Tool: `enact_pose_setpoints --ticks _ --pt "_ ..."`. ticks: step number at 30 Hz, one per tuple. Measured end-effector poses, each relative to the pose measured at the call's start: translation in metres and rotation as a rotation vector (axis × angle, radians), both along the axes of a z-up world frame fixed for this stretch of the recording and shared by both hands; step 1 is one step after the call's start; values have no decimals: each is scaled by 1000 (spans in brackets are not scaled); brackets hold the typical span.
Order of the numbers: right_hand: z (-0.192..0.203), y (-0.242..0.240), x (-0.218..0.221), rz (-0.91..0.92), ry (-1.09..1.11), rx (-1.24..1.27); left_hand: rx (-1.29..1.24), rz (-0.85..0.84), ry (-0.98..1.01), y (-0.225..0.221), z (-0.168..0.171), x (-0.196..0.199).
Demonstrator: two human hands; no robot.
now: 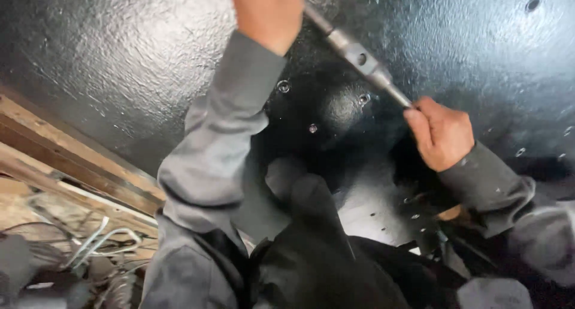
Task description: Tapping threads into pre-drilled holes in a black metal component using a tap and a tap wrench.
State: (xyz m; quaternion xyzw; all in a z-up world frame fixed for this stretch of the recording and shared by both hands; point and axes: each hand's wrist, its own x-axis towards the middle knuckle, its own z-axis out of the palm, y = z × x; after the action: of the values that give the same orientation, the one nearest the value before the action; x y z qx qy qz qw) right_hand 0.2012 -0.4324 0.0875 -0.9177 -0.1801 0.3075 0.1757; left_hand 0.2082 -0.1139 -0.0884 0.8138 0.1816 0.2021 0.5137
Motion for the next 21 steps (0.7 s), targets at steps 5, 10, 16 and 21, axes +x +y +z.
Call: enact_pose_setpoints --ticks 5,10,16,21 --pt "-20 -2 -16 289 94 43 -152 282 -106 -2 77 -21" --pt "-32 -5 -49 137 160 97 -588 149 -180 -39 72 -25" --pt "-21 12 -51 -132 239 116 -729 -216 -87 -83 75 -31" --pt "9 41 -9 58 432 121 -758 -318 21 -91 66 -24"
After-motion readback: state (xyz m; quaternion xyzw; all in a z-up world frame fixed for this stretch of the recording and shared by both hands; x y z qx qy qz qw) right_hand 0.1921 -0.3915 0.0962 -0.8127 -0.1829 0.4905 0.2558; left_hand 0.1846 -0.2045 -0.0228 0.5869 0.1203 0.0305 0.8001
